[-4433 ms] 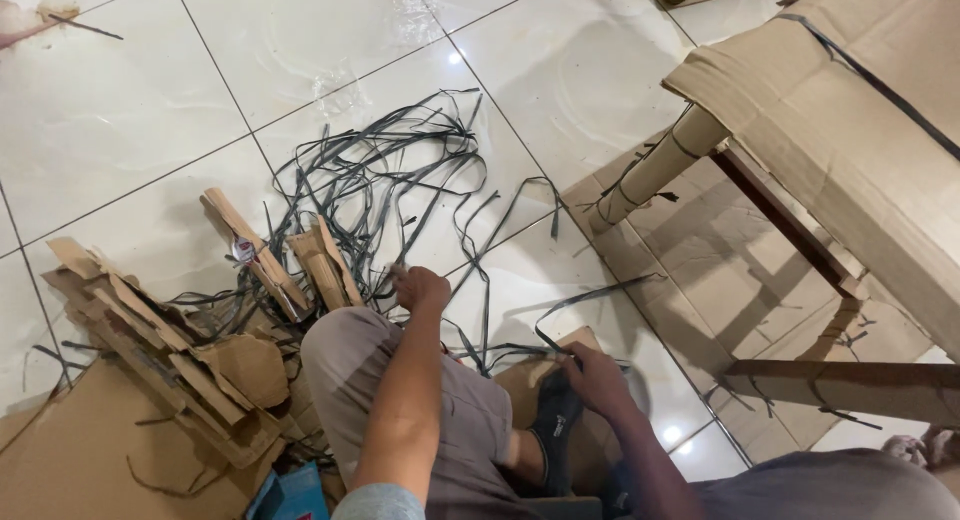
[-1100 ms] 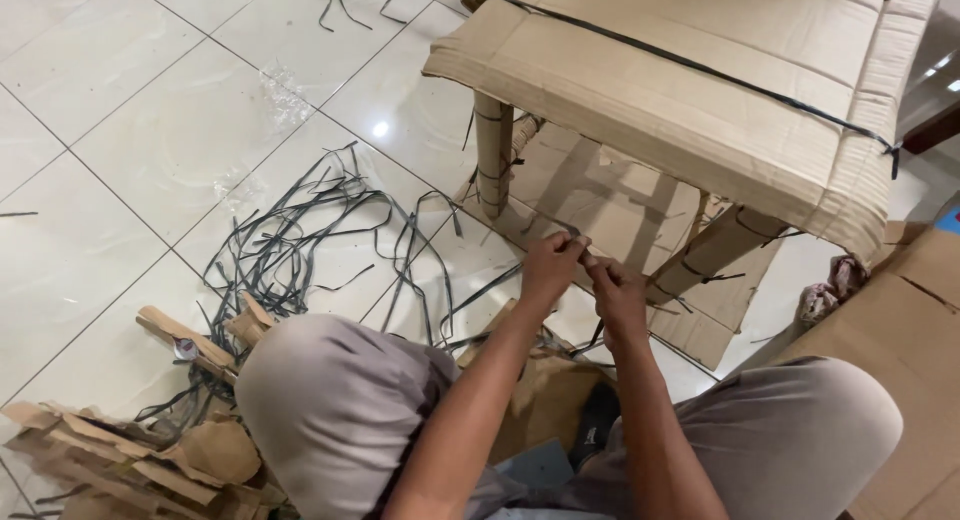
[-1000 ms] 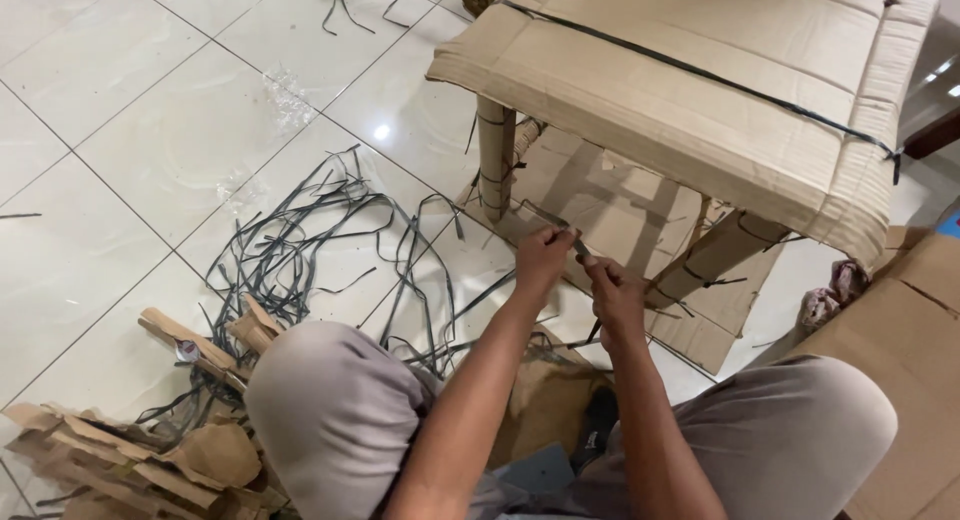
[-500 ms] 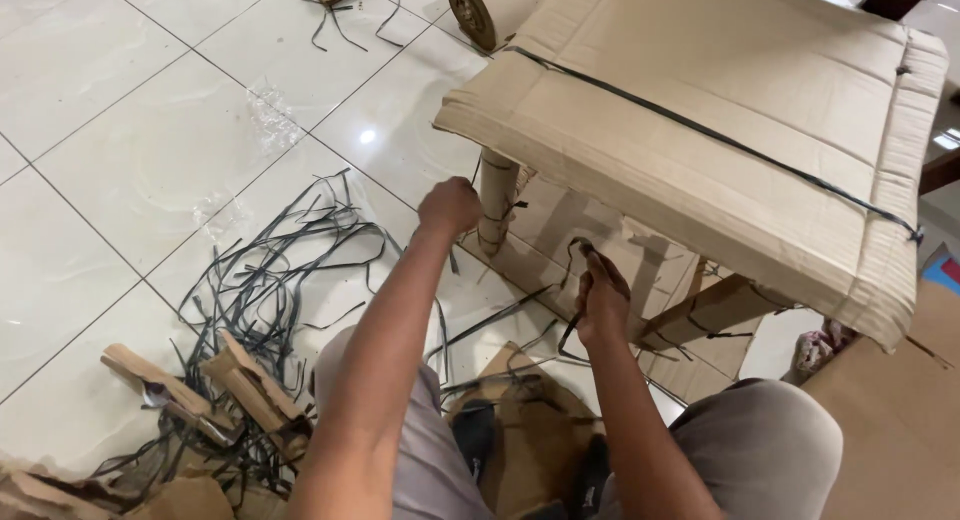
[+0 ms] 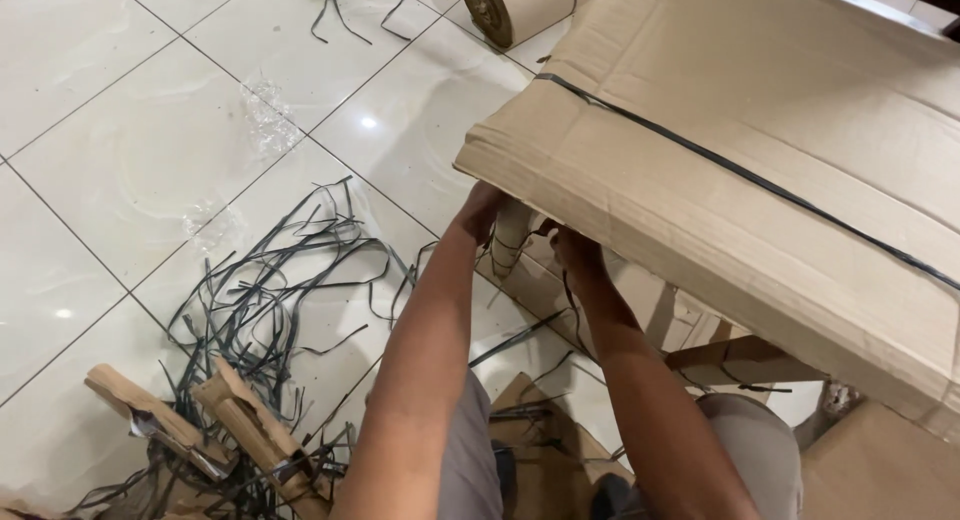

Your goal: Wrapping a wooden chair with cardboard and securing it with plastic straps

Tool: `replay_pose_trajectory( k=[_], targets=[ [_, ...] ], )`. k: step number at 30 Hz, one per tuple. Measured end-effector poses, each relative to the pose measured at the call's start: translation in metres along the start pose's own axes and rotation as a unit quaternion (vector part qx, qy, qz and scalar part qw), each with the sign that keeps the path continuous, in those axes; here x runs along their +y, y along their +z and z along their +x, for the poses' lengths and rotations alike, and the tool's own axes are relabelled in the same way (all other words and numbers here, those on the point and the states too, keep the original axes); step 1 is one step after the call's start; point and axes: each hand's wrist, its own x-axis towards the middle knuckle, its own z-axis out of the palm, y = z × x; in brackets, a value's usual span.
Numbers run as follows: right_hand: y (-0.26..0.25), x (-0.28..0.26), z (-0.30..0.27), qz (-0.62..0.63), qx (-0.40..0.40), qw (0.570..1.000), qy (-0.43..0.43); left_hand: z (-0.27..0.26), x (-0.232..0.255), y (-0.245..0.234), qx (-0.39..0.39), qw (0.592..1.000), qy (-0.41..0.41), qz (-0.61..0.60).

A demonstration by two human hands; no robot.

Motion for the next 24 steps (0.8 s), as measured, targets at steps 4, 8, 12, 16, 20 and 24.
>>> replay_pose_trajectory(
  k=[4,8,12,16,20,24],
  targets=[
    [0.01,0.012,0.026,-0.102,-0.017,0.993,-0.06,0.007,-0.004,-0.002,0.047,0.995,-0.017,-0.085],
    [0.012,0.024,0.051,-0.23,-0.033,0.963,-0.138,0.009,-0.008,-0.005,0.093,0.981,-0.032,-0.17],
    [0.007,0.048,0.064,-0.312,-0.033,0.932,-0.184,0.017,-0.004,0.002,0.111,0.967,-0.041,-0.225],
    [0.003,0.077,0.066,-0.431,-0.037,0.868,-0.245,0.019,-0.004,0.003,0.139,0.94,-0.061,-0.305],
    [-0.004,0.06,-0.007,-0.257,-0.013,0.927,-0.273,0.019,-0.003,-0.008,0.169,0.905,-0.076,-0.384],
    [-0.023,0.123,-0.03,-0.175,-0.014,0.929,-0.325,0.015,0.004,-0.019,0.181,0.879,-0.088,-0.432]
  ],
)
